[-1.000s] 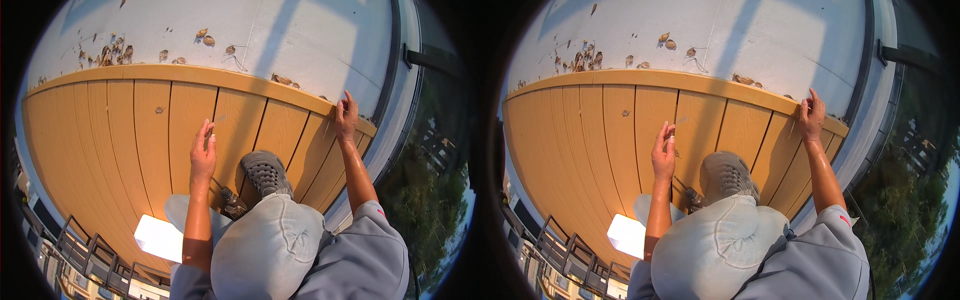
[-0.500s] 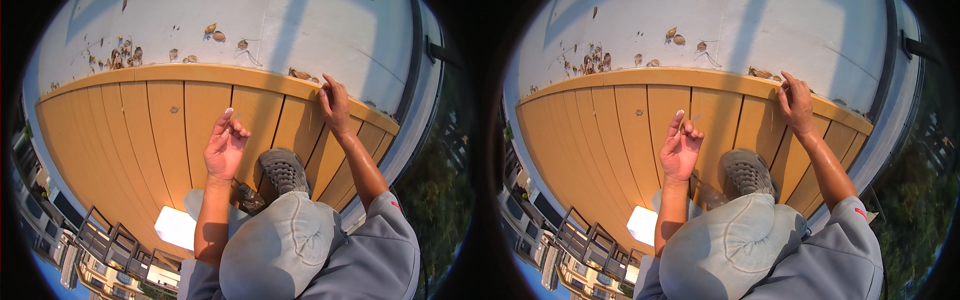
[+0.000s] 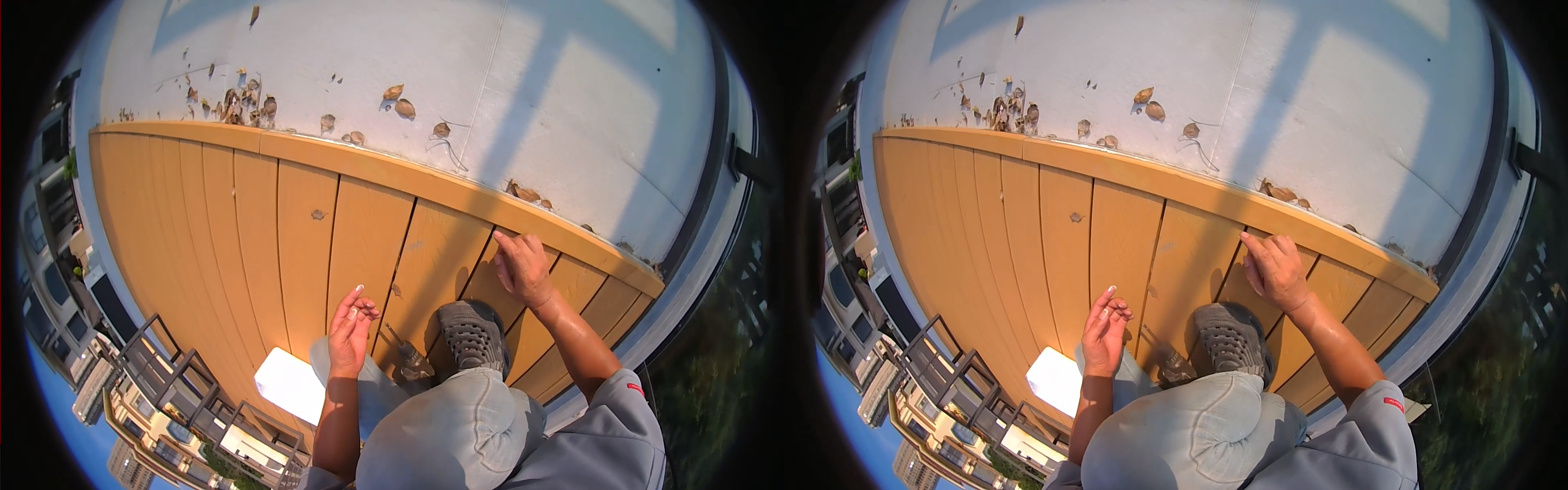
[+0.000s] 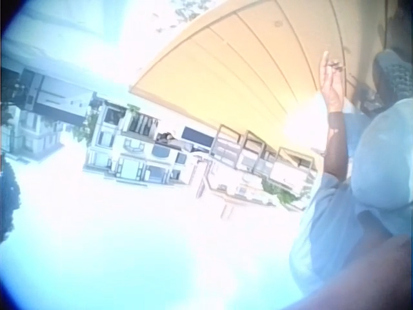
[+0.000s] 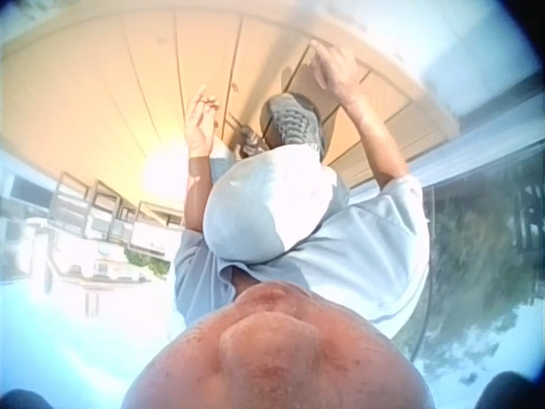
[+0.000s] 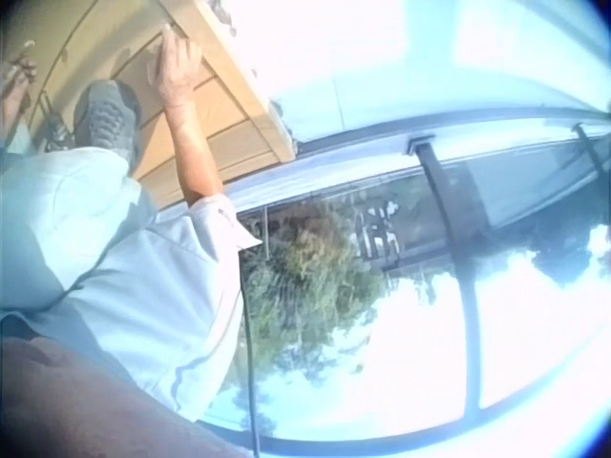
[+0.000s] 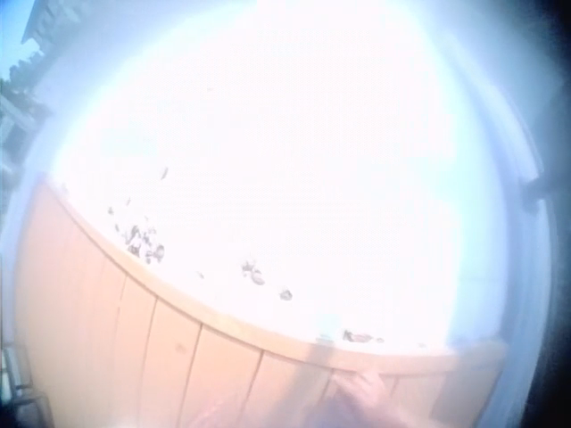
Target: The person applies a line of white sealant to the edge of a deck, presses a trim piece onto the sealant, and then secures the trim using a power drill and screws.
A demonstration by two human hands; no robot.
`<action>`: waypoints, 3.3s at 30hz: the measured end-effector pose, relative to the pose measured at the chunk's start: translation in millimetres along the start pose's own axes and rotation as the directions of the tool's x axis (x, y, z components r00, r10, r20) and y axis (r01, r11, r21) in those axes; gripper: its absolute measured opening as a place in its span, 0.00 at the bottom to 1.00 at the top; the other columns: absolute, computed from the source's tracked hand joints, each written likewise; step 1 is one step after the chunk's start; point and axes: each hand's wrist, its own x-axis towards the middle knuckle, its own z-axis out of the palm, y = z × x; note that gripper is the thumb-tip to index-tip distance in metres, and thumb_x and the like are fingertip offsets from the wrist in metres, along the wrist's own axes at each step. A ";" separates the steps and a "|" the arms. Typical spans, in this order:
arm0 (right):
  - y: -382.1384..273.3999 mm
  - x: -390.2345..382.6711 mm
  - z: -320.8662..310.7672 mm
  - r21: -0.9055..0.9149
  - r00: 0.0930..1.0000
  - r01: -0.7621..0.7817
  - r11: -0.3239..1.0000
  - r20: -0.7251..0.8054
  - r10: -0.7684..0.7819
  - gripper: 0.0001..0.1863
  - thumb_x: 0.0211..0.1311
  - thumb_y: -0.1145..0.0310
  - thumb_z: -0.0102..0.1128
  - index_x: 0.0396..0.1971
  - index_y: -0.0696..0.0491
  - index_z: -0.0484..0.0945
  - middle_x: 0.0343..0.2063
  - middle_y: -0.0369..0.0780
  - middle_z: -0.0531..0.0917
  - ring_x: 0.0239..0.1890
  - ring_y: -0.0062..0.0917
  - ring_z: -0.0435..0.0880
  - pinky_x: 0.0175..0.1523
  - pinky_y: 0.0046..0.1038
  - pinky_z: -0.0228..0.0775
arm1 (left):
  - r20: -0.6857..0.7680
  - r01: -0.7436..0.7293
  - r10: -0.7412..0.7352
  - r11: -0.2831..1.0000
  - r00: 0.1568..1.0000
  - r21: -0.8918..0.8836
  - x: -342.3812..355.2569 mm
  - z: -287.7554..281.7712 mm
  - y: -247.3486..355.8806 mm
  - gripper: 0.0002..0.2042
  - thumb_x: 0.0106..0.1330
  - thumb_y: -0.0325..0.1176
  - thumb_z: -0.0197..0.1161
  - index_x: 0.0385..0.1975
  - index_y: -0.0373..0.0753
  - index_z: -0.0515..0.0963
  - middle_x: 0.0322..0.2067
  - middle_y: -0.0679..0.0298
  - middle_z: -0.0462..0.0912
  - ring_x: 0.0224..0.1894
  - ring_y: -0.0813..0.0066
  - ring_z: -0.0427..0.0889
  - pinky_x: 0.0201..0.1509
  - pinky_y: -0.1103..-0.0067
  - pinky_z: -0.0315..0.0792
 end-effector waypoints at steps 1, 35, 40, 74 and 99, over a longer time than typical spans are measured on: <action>-4.4 -0.9 5.5 0.051 0.999 0.032 0.998 0.005 -0.032 0.32 0.51 0.82 0.67 0.60 0.58 0.75 0.29 0.42 0.78 0.31 0.36 0.76 0.40 0.37 0.69 | -0.057 -0.013 0.014 1.000 0.998 0.012 -12.6 -18.9 2.1 0.26 0.74 0.35 0.57 0.68 0.29 0.67 0.48 0.56 0.80 0.50 0.67 0.78 0.61 0.70 0.72; -43.3 -14.5 108.8 0.208 0.785 0.046 0.977 0.597 -0.164 0.28 0.64 0.77 0.61 0.65 0.55 0.73 0.30 0.38 0.82 0.31 0.27 0.78 0.42 0.33 0.74 | -0.974 -0.730 0.140 0.683 0.177 -0.034 -445.2 -202.1 -247.9 0.22 0.77 0.41 0.56 0.64 0.36 0.70 0.47 0.59 0.81 0.47 0.66 0.82 0.55 0.69 0.78; -48.6 12.2 121.9 0.193 0.635 0.300 0.934 0.691 -0.346 0.30 0.66 0.74 0.61 0.69 0.51 0.70 0.29 0.37 0.83 0.28 0.24 0.78 0.38 0.31 0.75 | -0.995 -0.714 -0.098 0.696 0.014 -0.078 -443.9 -164.5 -336.8 0.20 0.77 0.38 0.57 0.63 0.34 0.73 0.45 0.59 0.84 0.46 0.69 0.85 0.53 0.74 0.78; -467.5 128.5 142.7 -0.117 0.394 0.752 0.648 0.869 -0.300 0.22 0.72 0.73 0.54 0.64 0.59 0.73 0.24 0.35 0.80 0.29 0.19 0.78 0.36 0.23 0.73 | -0.926 0.485 -0.183 0.809 -0.331 -0.333 -572.5 -557.3 -706.3 0.30 0.69 0.28 0.56 0.73 0.40 0.61 0.58 0.44 0.77 0.54 0.45 0.81 0.52 0.58 0.81; -531.0 -243.8 296.5 0.364 -0.212 0.877 0.313 0.879 -0.428 0.12 0.50 0.65 0.77 0.32 0.55 0.88 0.48 0.36 0.79 0.56 0.34 0.71 0.62 0.36 0.66 | -0.993 0.493 0.106 0.868 -0.058 0.064 -609.3 -489.7 -707.7 0.48 0.61 0.21 0.63 0.80 0.36 0.42 0.59 0.42 0.78 0.55 0.41 0.81 0.59 0.61 0.76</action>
